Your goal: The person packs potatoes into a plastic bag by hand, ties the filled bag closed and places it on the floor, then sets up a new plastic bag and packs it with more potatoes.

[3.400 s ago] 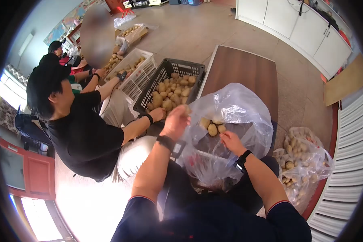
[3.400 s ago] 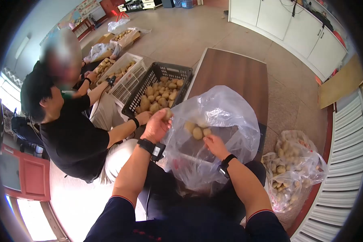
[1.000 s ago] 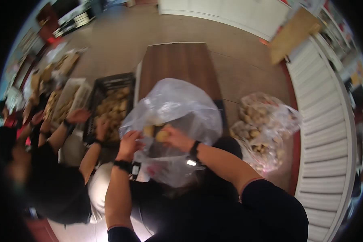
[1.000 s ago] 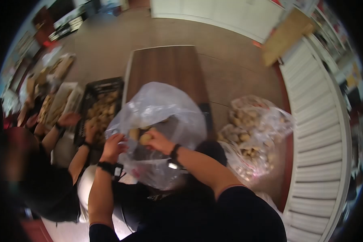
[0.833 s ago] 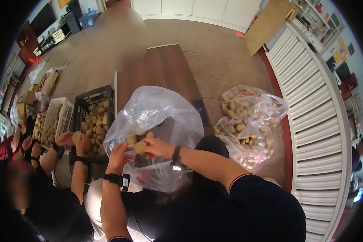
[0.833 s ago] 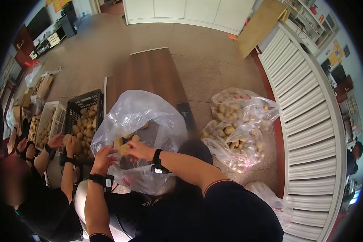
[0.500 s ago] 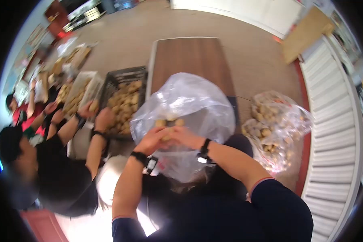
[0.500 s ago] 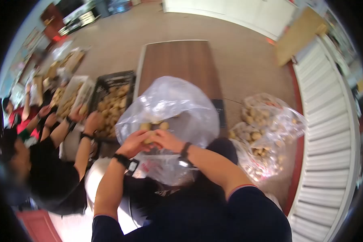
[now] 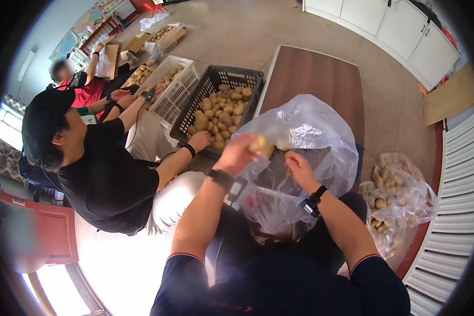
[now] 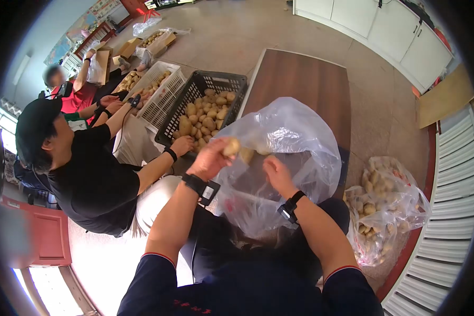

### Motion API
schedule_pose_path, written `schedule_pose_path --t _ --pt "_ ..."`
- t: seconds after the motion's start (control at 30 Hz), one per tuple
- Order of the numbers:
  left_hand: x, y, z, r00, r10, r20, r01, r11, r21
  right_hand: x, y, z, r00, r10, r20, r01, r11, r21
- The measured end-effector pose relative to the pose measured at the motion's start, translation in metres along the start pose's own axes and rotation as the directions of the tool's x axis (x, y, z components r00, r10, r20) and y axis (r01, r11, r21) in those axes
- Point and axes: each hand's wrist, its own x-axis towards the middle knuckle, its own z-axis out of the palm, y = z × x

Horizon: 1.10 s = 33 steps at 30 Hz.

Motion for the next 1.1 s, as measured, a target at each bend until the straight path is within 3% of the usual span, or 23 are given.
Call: schedule_pose_path --t 0.07,0.1,0.13,0.17,0.2,0.27,0.37,0.47,0.57,0.73,0.8,0.87,0.9,0.93,1.0,1.1 --pt "0.000 0.004 -0.014 0.987 0.137 -0.079 -0.147 0.977 -0.152 0.005 0.017 -0.008 0.999 -0.025 -0.043 0.021 0.995 -0.096" --pt "0.000 0.006 -0.021 0.989 0.129 -0.077 -0.140 0.978 -0.155 0.008 0.024 -0.010 0.986 -0.132 -0.106 0.101 0.962 -0.254" --pt "0.001 0.008 -0.029 0.974 0.146 -0.175 -0.186 0.952 -0.242 0.009 0.026 -0.011 0.958 -0.247 -0.148 0.168 0.896 -0.410" --pt "0.002 0.010 -0.037 0.949 0.155 -0.273 -0.242 0.916 -0.321 0.009 0.027 -0.012 0.958 -0.245 -0.149 0.166 0.897 -0.409" --pt "0.003 0.009 -0.045 0.949 0.154 -0.275 -0.241 0.916 -0.321 0.008 0.025 -0.012 0.947 -0.280 -0.156 0.169 0.850 -0.498" --pt "0.005 0.008 -0.061 0.849 0.086 -0.522 -0.292 0.899 -0.326 0.005 0.020 -0.013 0.936 -0.318 -0.153 0.176 0.796 -0.579" --pt "0.013 -0.004 -0.095 0.824 0.076 -0.561 -0.321 0.879 -0.353 0.000 0.015 -0.008 0.938 -0.321 -0.133 0.178 0.772 -0.610" --pt "0.016 -0.011 -0.107 0.792 0.131 -0.597 -0.372 0.878 -0.302 -0.002 0.015 -0.008 0.928 -0.373 -0.020 0.261 0.685 -0.680" --pt "0.020 -0.014 -0.117 0.773 0.070 -0.630 -0.356 0.870 -0.340 -0.003 0.018 -0.009 0.923 -0.372 0.099 0.303 0.543 -0.783" --pt "0.023 -0.021 -0.123 0.762 0.114 -0.637 -0.400 0.857 -0.325 -0.010 0.001 -0.004 0.927 -0.352 0.133 0.314 0.532 -0.787" --pt "0.023 -0.020 -0.119 0.733 0.156 -0.663 -0.439 0.852 -0.285 -0.012 -0.004 -0.002 0.947 -0.304 0.101 0.246 0.489 -0.837" --pt "0.015 -0.017 -0.112 0.716 0.178 -0.675 -0.461 0.847 -0.265 -0.011 -0.005 -0.001 0.932 -0.346 0.109 0.270 0.463 -0.844" --pt "0.004 -0.017 -0.105 0.633 0.483 -0.605 -0.292 0.873 0.391 -0.013 -0.008 -0.001 0.944 -0.319 0.082 0.233 0.473 -0.850" --pt "0.002 -0.017 -0.104 0.621 0.568 -0.540 -0.224 0.789 0.572 -0.014 -0.009 -0.001 0.955 -0.292 0.054 0.196 0.482 -0.854" --pt "0.001 -0.020 -0.105 0.576 0.717 -0.392 -0.057 0.514 0.856 -0.013 -0.005 -0.001 0.947 -0.317 0.058 0.206 0.458 -0.865" --pt "0.001 -0.023 -0.111 0.580 0.715 -0.390 -0.002 0.480 0.877 -0.013 0.001 -0.002 0.943 -0.327 0.066 0.208 0.422 -0.882"
